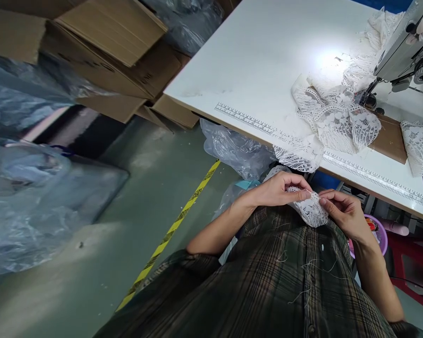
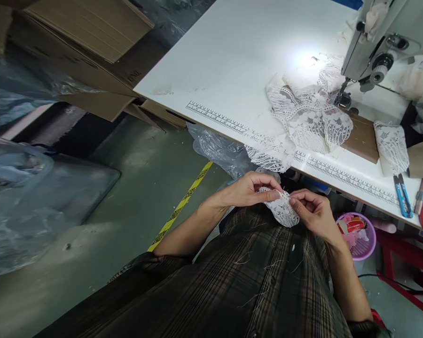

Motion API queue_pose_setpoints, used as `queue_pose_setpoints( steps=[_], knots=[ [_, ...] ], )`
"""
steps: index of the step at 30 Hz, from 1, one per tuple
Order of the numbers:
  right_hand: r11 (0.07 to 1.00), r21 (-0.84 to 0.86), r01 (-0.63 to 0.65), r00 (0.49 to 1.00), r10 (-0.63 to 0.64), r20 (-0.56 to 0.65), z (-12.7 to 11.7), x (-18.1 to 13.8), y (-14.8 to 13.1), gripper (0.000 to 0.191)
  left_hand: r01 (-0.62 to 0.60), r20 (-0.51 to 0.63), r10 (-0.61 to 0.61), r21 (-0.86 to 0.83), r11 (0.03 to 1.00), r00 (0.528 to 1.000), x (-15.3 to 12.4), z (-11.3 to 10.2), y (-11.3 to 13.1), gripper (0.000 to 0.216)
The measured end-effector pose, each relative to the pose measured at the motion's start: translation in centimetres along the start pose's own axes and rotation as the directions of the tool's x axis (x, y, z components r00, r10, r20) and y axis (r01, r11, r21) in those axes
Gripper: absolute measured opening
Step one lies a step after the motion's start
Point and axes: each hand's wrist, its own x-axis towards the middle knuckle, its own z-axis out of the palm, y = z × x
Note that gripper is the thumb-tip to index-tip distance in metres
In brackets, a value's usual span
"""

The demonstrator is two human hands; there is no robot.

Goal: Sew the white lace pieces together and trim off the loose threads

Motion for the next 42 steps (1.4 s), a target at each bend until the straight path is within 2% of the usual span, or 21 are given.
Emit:
queue_pose_setpoints(
  steps=[6, 10, 12, 15, 18, 22, 27, 29, 35, 42],
  knots=[
    [0.962, 0.165, -0.22, 0.974, 0.225, -0.014, 0.2, 0.4, 1.0, 0.042, 0.076, 0.089, -0.063, -0.154, 0.985, 0.994, 0.2, -0.6, -0.8, 0.031],
    [0.941, 0.211, -0.264, 0.962, 0.272, -0.011, 0.3, 0.4, 1.5, 0.043, 0.125, 0.12, -0.104, -0.19, 0.974, 0.987, 0.5, -0.8, -1.4, 0.036],
    [0.96, 0.175, -0.217, 0.974, 0.225, -0.026, 0.3, 0.2, 1.6, 0.041, 0.126, 0.118, -0.105, -0.18, 0.976, 0.987, 0.6, -0.6, -1.6, 0.037],
    [0.993, 0.092, -0.078, 0.995, 0.084, -0.06, 0.3, 0.0, 1.9, 0.036, 0.112, 0.103, -0.096, -0.158, 0.981, 0.99, 0.7, -0.2, -1.8, 0.034],
    [0.999, 0.031, 0.039, 0.996, -0.036, -0.078, 0.3, -0.4, 2.3, 0.03, 0.085, 0.066, -0.078, -0.1, 0.991, 0.995, 0.8, 0.2, -1.8, 0.028],
    [0.992, 0.025, 0.127, 0.989, -0.125, -0.074, 0.2, -0.8, 3.0, 0.022, 0.01, 0.038, -0.01, -0.005, 1.0, 0.999, 0.8, 0.5, -1.6, 0.021],
    [0.987, 0.015, 0.157, 0.987, -0.156, -0.037, 0.0, -1.1, 3.3, 0.018, -0.195, -0.003, 0.196, 0.075, 0.978, 0.981, 0.8, 0.4, -1.7, 0.014],
    [0.987, 0.02, 0.16, 0.987, -0.16, -0.01, 0.0, -1.1, 3.2, 0.016, -0.234, 0.012, 0.234, 0.059, 0.97, 0.972, 0.8, 0.2, -1.9, 0.012],
    [0.976, -0.05, 0.211, 0.977, -0.209, 0.048, -0.1, -0.9, 2.7, 0.014, -0.215, 0.175, 0.222, -0.053, 0.975, 0.959, 1.0, -0.2, -2.5, 0.014],
    [0.978, -0.06, 0.199, 0.979, -0.196, 0.057, 0.0, -0.6, 2.8, 0.013, -0.208, 0.106, 0.218, -0.104, 0.973, 0.97, 1.4, 0.0, -3.4, 0.02]
  ],
)
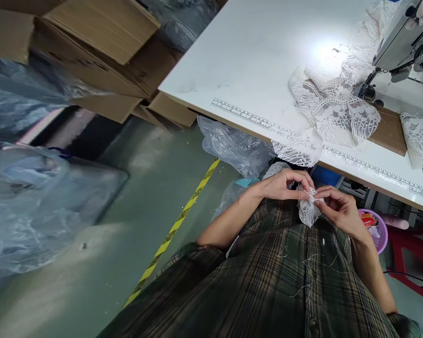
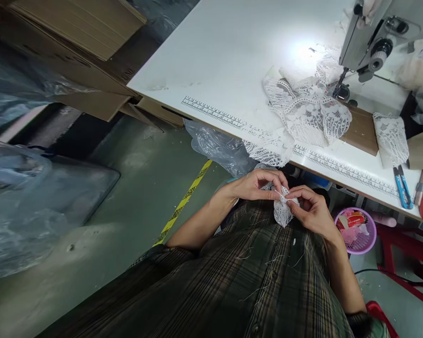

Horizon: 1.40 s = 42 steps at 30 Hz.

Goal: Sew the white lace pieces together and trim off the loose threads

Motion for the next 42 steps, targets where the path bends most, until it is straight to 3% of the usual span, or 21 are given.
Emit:
queue_pose_setpoints(
  steps=[5, 10, 14, 24, 27, 32, 35, 42],
  knots=[
    [0.998, -0.055, -0.005, 1.0, 0.004, -0.021, -0.1, 0.0, -0.1, 0.015, 0.063, -0.043, -0.068, -0.116, 0.991, 0.997, -0.2, 0.0, -0.2, 0.025],
    [0.991, -0.131, -0.007, 0.999, 0.001, -0.042, -0.3, -0.1, -0.3, 0.016, 0.11, -0.005, -0.111, -0.073, 0.991, 0.994, -0.4, -0.3, 0.6, 0.021],
    [0.99, -0.14, -0.015, 0.999, 0.01, -0.033, -0.3, -0.1, -0.4, 0.013, 0.186, -0.053, -0.191, -0.084, 0.979, 0.98, -0.4, -0.2, 0.9, 0.024],
    [0.984, 0.03, -0.173, 0.983, 0.175, -0.063, -0.1, 0.6, -0.4, 0.032, 0.308, -0.14, -0.342, -0.215, 0.927, 0.929, -0.3, 0.1, 1.1, 0.029],
    [0.983, 0.071, -0.17, 0.978, 0.177, -0.113, 0.0, 0.5, -0.2, 0.032, 0.28, -0.152, -0.322, -0.247, 0.928, 0.934, -0.3, 0.2, 1.0, 0.032],
    [0.997, 0.039, -0.07, 0.976, 0.077, -0.203, 0.4, 0.1, -0.6, 0.025, 0.114, -0.204, -0.169, -0.254, 0.96, 0.964, -0.4, 0.5, 0.9, 0.038],
    [0.997, 0.015, -0.077, 0.966, 0.078, -0.245, 0.7, 0.0, -0.9, 0.029, 0.095, -0.23, -0.156, -0.256, 0.962, 0.961, -0.3, 0.7, 1.0, 0.043],
    [0.941, 0.196, -0.276, 0.905, 0.323, -0.275, 0.6, 0.7, -0.1, 0.045, 0.254, -0.176, -0.332, -0.36, 0.898, 0.927, -0.3, 0.4, 1.3, 0.048]
  ],
)
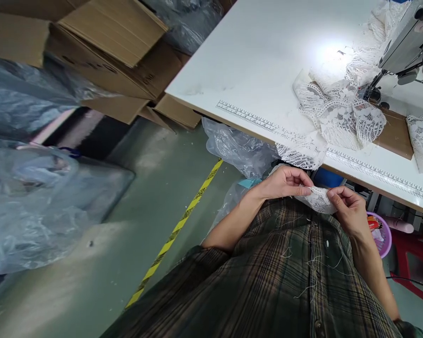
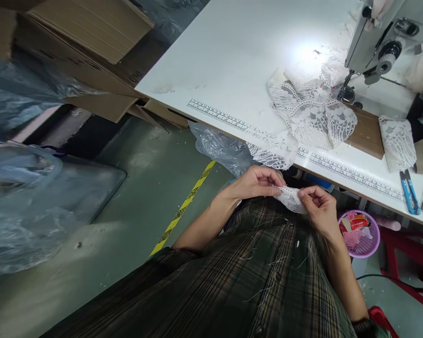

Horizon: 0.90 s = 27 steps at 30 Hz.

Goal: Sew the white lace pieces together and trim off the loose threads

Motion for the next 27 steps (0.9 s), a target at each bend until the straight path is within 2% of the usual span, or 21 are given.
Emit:
queue_pose_setpoints(
  steps=[2, 4, 8, 10, 13, 16, 21, 27],
  knots=[
    [0.997, 0.035, -0.069, 0.998, 0.069, 0.012, 0.1, 0.2, 0.2, 0.05, 0.063, -0.001, -0.063, -0.026, 0.998, 0.998, 0.0, -0.1, 0.0, 0.052],
    [0.996, 0.04, -0.074, 0.997, 0.072, 0.038, 0.0, 0.2, 0.1, 0.051, 0.098, -0.031, -0.099, -0.054, 0.994, 0.995, 0.2, -0.3, -0.2, 0.055],
    [0.996, -0.04, 0.082, 0.994, -0.079, 0.074, -1.6, -0.6, -0.9, 0.044, 0.089, -0.16, -0.104, -0.1, 0.991, 0.982, 0.4, -0.5, -0.8, 0.055],
    [0.989, -0.08, 0.127, 0.991, -0.124, 0.044, -3.3, -1.1, -1.4, 0.041, 0.084, -0.176, -0.103, -0.113, 0.99, 0.979, 0.5, -0.6, -1.0, 0.053],
    [0.98, -0.148, 0.135, 0.986, -0.147, -0.074, -6.0, -1.8, -1.5, 0.038, 0.098, -0.155, -0.116, -0.123, 0.988, 0.981, 0.3, -0.8, -0.9, 0.051],
    [0.976, -0.177, 0.131, 0.978, -0.156, -0.137, -7.4, -2.2, -1.1, 0.035, 0.108, -0.142, -0.127, -0.137, 0.985, 0.982, 0.3, -0.9, -0.8, 0.052],
    [0.978, -0.152, 0.142, 0.976, -0.164, -0.141, -6.6, -2.2, -0.2, 0.036, 0.138, -0.103, -0.148, -0.092, 0.986, 0.984, 0.5, -0.9, -0.6, 0.052],
    [0.997, 0.072, -0.013, 0.994, 0.02, -0.106, -5.5, -1.3, 0.7, 0.043, 0.109, -0.134, -0.109, -0.008, 0.994, 0.985, 0.5, -0.8, -0.8, 0.045]
  ],
)
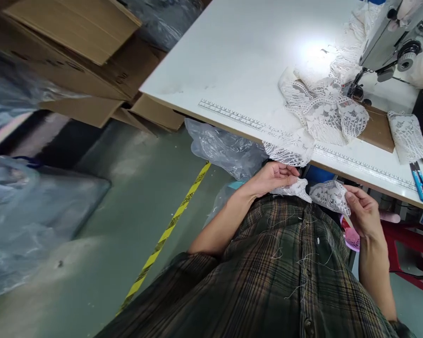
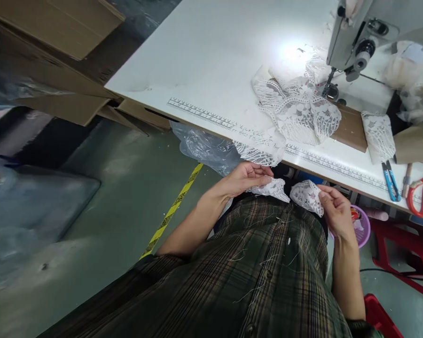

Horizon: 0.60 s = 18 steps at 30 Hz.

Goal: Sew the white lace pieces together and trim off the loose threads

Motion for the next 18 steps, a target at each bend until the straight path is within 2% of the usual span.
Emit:
queue_pose_setpoints(
  steps=[3, 7, 9, 12, 15, 17, 18],
  knots=[
    [0.991, 0.088, -0.104, 0.993, 0.098, 0.07, 0.3, 0.6, 0.6, 0.045, -0.027, -0.025, 0.027, 0.008, 1.0, 0.999, 0.2, 0.1, -0.2, 0.044],
    [0.98, 0.126, -0.152, 0.985, 0.14, 0.097, 0.8, 0.7, 1.1, 0.047, -0.032, -0.033, 0.033, 0.029, 0.999, 0.999, 0.6, 0.2, -0.4, 0.043],
    [0.978, 0.139, -0.158, 0.984, 0.144, 0.106, 1.0, 0.2, 0.5, 0.045, -0.038, -0.038, 0.04, 0.047, 0.998, 0.998, 0.6, 0.3, -0.4, 0.042],
    [0.982, 0.112, -0.153, 0.976, 0.133, 0.172, 1.0, -0.6, -1.8, 0.038, -0.052, -0.02, 0.054, 0.068, 0.996, 0.998, 0.7, 0.6, -0.2, 0.044],
    [0.997, 0.067, -0.026, 0.987, 0.015, 0.162, 0.5, -0.7, -5.2, 0.032, -0.031, 0.033, 0.027, 0.106, 0.994, 0.999, 0.7, 1.1, -0.2, 0.046],
    [0.986, 0.065, 0.152, 0.987, -0.156, 0.045, -0.3, 0.0, -7.5, 0.031, -0.025, 0.077, 0.014, 0.138, 0.99, 0.997, 0.9, 1.6, -0.5, 0.045],
    [0.966, 0.058, 0.251, 0.968, -0.249, -0.036, -0.8, 0.6, -8.6, 0.031, -0.03, 0.094, 0.016, 0.141, 0.99, 0.995, 1.0, 1.9, -0.7, 0.044]
  ],
)
